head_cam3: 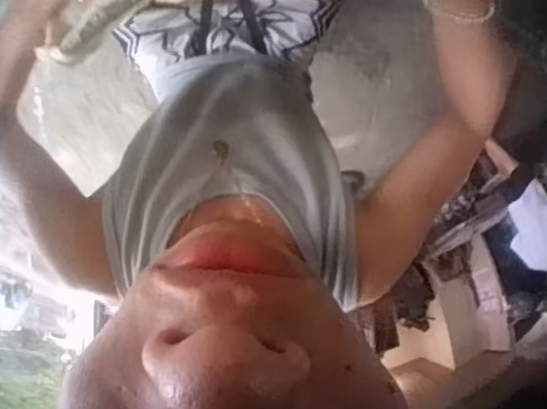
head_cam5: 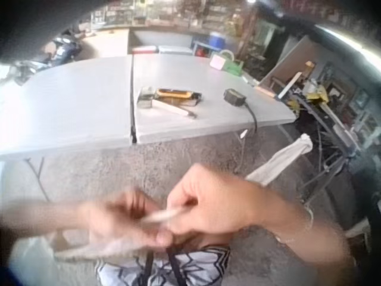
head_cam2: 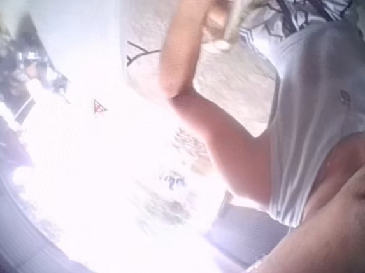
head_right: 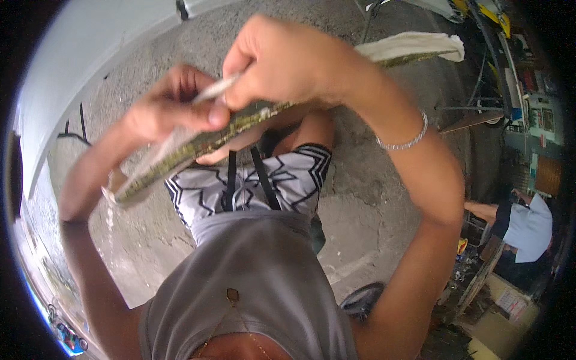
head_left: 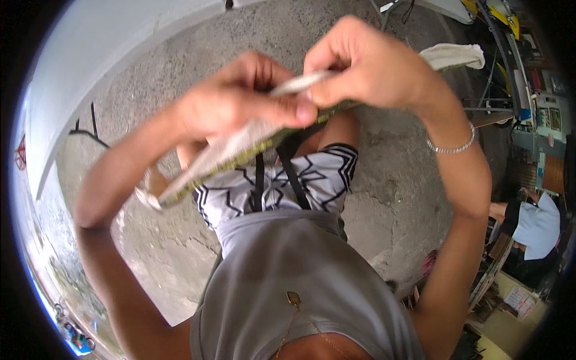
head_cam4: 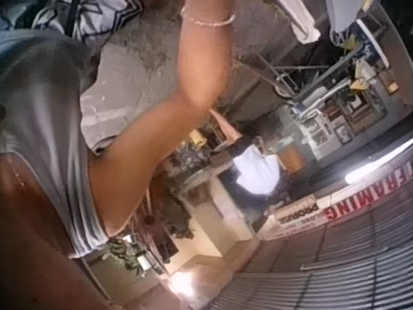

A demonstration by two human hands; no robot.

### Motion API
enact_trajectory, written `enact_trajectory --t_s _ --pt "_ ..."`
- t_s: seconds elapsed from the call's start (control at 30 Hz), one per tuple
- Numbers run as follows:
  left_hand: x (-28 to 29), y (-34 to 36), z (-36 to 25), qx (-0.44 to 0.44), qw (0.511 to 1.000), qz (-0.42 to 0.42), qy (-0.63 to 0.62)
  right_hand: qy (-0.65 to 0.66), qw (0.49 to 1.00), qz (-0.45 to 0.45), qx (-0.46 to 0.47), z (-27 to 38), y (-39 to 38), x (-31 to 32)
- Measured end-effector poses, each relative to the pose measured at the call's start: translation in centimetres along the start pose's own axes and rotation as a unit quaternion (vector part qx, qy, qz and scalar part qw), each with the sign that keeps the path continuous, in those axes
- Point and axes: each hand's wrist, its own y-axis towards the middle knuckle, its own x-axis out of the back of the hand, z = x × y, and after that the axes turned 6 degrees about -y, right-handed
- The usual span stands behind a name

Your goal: The person folds a white fabric over the edges of a floral-patterned board and secures it with a staple gun. They repeatedly fold the fabric, align the edges, and drive staples along the perimeter to attach the fabric to the board.

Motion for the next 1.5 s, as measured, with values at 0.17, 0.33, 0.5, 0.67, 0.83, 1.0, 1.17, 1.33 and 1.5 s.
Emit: enact_trajectory --t_s 0.17,0.33,0.5,0.67,0.83,1.0,1.17,1.33,1.5 --pt "-1.3 0.0 1.7 -0.117 0.978 0.043 -0.165 0.102 0.993 -0.041 -0.03 1.2 -1.3 -0.5" --pt "-0.7 -0.3 2.7 -0.156 0.967 0.005 -0.201 -0.131 0.954 -0.257 0.079 1.1 2.6 4.3" --pt "-1.6 0.5 3.0 -0.133 0.963 0.022 -0.233 -0.471 0.828 -0.303 0.012 -0.6 9.8 12.7" --pt "-2.0 0.0 5.8 -0.209 0.956 -0.014 -0.206 -0.512 0.824 -0.241 -0.026 1.5 14.5 11.6" --pt "-2.7 -0.1 5.3 -0.218 0.954 -0.026 -0.206 -0.571 0.786 -0.228 -0.058 2.3 14.7 11.9" --pt "-2.5 0.4 5.2 -0.211 0.952 -0.005 -0.222 -0.479 0.813 -0.309 -0.121 7.3 0.5 8.9" --pt "-2.5 1.0 6.0 -0.241 0.954 0.008 -0.177 -0.219 0.869 -0.388 -0.214 9.5 -10.5 2.0" --pt "-2.1 0.3 5.8 -0.247 0.956 0.008 -0.16 -0.037 0.898 -0.298 -0.323 11.5 -15.4 -6.5" --pt "-2.2 1.1 5.6 -0.303 0.944 0.032 -0.13 -0.052 0.952 -0.157 -0.257 11.7 -14.0 -10.2"
